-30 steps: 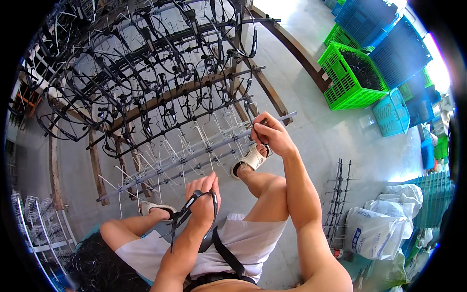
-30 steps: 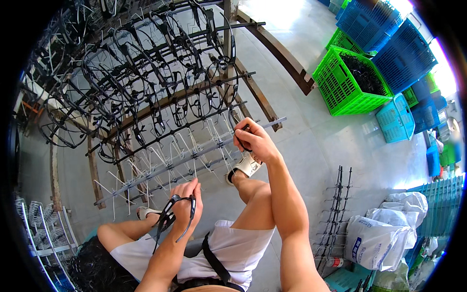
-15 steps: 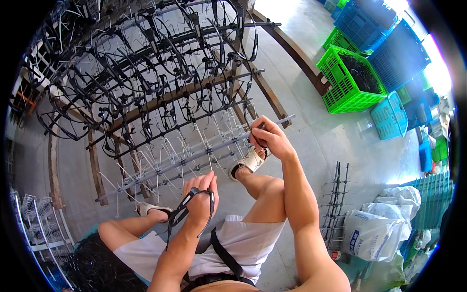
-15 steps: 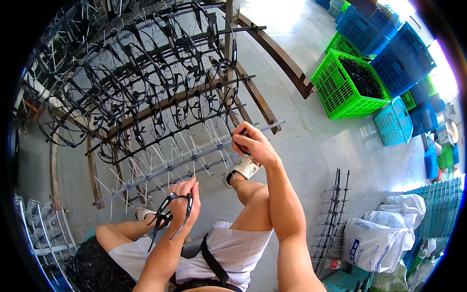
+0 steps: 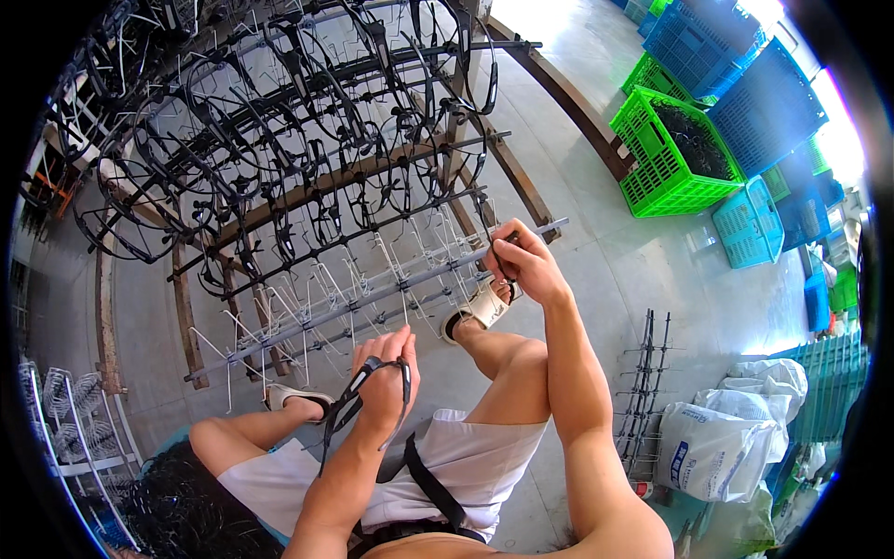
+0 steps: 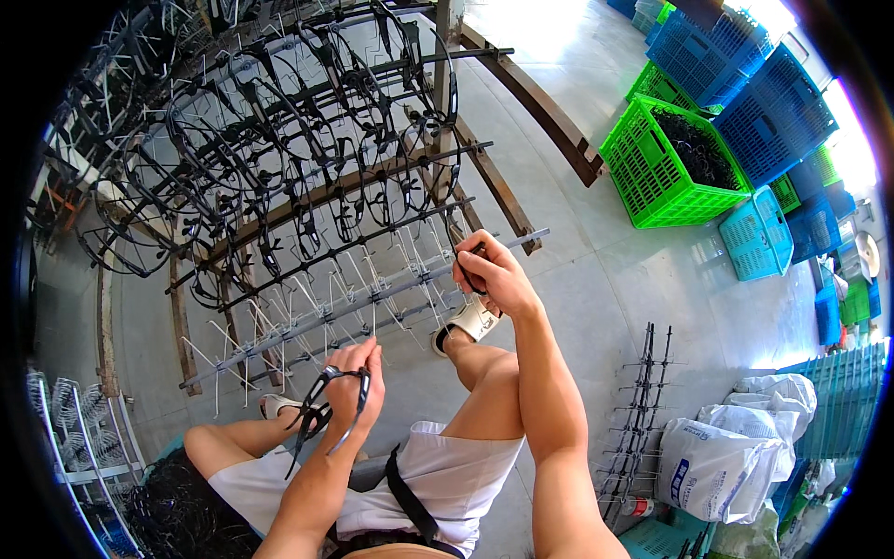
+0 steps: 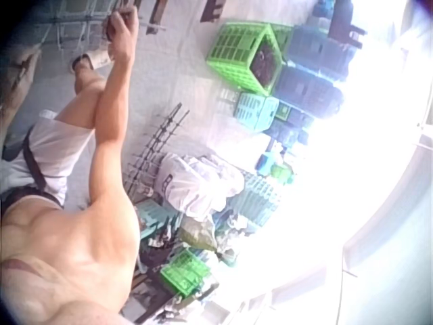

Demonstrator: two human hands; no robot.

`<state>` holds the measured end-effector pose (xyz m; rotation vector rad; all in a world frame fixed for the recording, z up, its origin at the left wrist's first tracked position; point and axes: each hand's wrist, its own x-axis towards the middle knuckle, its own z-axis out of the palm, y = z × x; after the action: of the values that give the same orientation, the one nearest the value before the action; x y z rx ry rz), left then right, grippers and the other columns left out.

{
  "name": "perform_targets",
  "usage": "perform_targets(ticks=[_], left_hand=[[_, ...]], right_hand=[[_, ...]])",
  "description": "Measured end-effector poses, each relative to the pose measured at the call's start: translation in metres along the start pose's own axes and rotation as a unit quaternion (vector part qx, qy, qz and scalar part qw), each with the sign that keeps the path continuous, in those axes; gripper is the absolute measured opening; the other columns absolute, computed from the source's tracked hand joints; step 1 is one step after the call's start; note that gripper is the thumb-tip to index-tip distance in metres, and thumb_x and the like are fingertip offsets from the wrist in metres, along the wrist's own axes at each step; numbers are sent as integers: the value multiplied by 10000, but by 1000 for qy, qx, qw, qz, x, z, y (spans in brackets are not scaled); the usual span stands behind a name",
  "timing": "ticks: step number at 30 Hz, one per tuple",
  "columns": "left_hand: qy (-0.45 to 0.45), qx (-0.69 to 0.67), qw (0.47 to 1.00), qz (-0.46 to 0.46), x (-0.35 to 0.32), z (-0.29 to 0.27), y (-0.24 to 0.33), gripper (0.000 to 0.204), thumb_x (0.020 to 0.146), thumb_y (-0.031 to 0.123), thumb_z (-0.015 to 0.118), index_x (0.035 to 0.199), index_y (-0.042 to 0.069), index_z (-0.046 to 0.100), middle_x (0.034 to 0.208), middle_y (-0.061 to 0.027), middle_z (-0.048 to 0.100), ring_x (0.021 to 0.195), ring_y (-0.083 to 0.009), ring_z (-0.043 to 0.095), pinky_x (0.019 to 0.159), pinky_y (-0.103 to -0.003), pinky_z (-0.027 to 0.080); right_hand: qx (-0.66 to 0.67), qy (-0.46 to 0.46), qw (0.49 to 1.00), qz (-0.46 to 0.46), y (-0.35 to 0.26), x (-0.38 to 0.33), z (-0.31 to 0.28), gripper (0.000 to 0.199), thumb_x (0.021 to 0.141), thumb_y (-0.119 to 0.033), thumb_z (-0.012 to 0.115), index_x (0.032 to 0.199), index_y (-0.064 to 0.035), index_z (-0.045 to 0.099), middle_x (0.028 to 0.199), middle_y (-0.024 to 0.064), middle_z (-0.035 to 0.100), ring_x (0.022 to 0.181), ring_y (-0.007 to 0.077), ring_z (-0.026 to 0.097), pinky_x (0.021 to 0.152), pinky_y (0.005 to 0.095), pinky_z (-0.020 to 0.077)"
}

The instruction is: The person repeatedly picks black wire loops from a blue bin and attaches them to a multi-tiered metal rack. They manipulate each loop with both hands, hooking it onto horizontal bars and adjusting its position. The process is continuous and repetitive, with the person occasionally reaching for more loops from the bin.

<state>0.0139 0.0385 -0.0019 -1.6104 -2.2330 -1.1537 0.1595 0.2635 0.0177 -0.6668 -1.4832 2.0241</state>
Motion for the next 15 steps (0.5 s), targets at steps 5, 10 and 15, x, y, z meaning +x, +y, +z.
perform_targets(ticks=[5, 10, 15], left_hand=[[41, 10, 999, -7, 8, 2, 2, 108, 808, 56, 668, 911, 56, 634, 742, -101, 628, 662, -277, 594, 638, -377, 450], [68, -2, 998, -7, 18, 6, -2, 61, 835, 61, 645, 893, 39, 644, 713, -112, 620, 616, -281, 587, 575, -375, 447], [55, 2, 998, -6, 18, 4, -5, 95, 824, 69, 660, 915, 54, 637, 719, -81, 624, 645, -274, 595, 623, -376, 447]], right_hand=[[-39, 18, 998, 35, -8, -14, 2, 79, 915, -131, 534, 926, -53, 529, 782, 79, 652, 607, 101, 538, 516, 214, 389], [-63, 4, 993, 101, -16, -8, -3, 142, 894, -151, 567, 953, -26, 538, 916, 144, 675, 828, 196, 664, 640, 294, 533], [-35, 7, 989, 141, -24, -15, -3, 126, 895, -142, 558, 939, -25, 540, 928, 163, 675, 847, 210, 675, 569, 281, 533]])
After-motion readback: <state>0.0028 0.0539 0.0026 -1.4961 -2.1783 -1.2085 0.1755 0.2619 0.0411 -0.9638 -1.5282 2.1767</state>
